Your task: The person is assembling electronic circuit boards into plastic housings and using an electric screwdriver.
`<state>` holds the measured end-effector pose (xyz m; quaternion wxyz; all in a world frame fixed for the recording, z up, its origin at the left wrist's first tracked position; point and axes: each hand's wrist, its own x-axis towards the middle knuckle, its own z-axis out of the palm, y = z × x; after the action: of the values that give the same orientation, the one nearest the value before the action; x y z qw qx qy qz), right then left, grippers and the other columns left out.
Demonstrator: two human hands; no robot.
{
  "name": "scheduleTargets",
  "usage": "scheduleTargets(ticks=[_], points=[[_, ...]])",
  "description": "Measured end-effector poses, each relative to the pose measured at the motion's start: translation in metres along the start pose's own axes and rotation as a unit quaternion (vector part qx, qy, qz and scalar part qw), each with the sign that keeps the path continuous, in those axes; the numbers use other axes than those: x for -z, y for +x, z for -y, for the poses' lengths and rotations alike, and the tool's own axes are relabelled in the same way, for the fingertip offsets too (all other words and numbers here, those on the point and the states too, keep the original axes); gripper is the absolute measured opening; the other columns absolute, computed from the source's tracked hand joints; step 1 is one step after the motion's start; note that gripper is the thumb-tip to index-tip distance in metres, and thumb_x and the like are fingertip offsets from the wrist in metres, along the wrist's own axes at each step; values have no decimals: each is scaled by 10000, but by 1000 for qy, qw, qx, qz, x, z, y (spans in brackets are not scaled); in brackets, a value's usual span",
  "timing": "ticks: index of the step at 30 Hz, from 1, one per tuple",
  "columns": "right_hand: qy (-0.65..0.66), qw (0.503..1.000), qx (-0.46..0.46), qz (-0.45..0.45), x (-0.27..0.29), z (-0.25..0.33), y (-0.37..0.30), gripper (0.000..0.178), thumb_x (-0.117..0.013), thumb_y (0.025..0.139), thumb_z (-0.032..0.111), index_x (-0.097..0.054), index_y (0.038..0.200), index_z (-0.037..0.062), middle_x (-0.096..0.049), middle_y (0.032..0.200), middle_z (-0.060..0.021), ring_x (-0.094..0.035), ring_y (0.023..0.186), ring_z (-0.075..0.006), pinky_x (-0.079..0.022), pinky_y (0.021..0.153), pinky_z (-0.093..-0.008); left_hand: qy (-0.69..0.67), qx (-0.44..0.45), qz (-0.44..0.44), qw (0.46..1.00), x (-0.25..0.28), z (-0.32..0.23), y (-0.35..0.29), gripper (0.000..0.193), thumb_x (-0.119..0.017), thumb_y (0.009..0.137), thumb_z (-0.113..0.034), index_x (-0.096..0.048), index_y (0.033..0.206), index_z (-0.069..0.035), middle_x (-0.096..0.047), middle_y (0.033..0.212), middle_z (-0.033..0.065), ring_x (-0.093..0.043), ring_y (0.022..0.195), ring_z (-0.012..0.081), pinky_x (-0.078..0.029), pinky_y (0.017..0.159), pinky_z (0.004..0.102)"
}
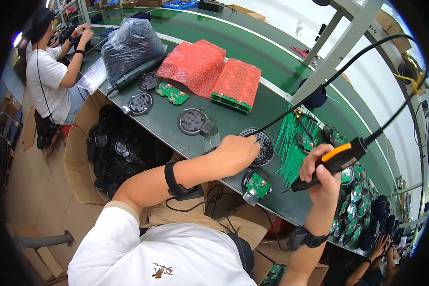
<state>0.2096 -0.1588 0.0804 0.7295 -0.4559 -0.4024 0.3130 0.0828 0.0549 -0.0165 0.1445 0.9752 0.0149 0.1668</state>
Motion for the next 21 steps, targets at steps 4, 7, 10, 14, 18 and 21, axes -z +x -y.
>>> scheduleTargets(ticks=[4,7,10,14,18,21], points=[[-88,996,29,10,-4,10,-10,597,-835,867,340,-561,1269,-6,-625,758,-60,-586,664,-152,-485,615,-295,-23,-23,17,999,3,5,2,97,-643,892,-133,-658,913,-40,-652,950,130,-715,848,351,-588,719,471],[-61,997,34,35,-10,14,-10,666,-841,853,385,-552,1301,-14,-597,768,-54,-597,696,-165,-497,643,-310,17,-19,24,999,-1,0,5,88,-640,890,-123,-657,910,-39,-654,948,131,-718,844,347,-590,712,466],[44,999,20,17,-19,12,-11,612,-819,869,338,-539,1291,-6,-568,843,-68,-622,783,-190,-544,672,-357,45,-12,18,999,-4,-3,5,79,-628,889,-101,-654,913,-30,-654,948,139,-722,837,340,-595,696,451],[86,996,6,-2,-25,14,-11,560,-812,863,263,-535,1272,-1,-573,855,-78,-632,765,-195,-568,692,-379,54,-34,14,998,-4,0,4,83,-622,882,-81,-647,929,-17,-654,956,149,-725,830,331,-598,680,435],[6,1000,10,-13,-28,18,-11,486,-794,860,180,-547,1240,2,-603,838,-83,-636,725,-190,-575,709,-389,45,-41,-7,998,-5,1,5,95,-626,873,-72,-634,946,-13,-648,962,152,-725,818,322,-597,663,425],[-44,997,26,-54,-32,18,-13,448,-776,874,162,-562,1231,-3,-623,829,-83,-630,712,-183,-569,722,-382,47,-39,-21,998,-6,-1,5,96,-629,866,-71,-625,942,-13,-643,959,152,-724,810,321,-596,649,422]])
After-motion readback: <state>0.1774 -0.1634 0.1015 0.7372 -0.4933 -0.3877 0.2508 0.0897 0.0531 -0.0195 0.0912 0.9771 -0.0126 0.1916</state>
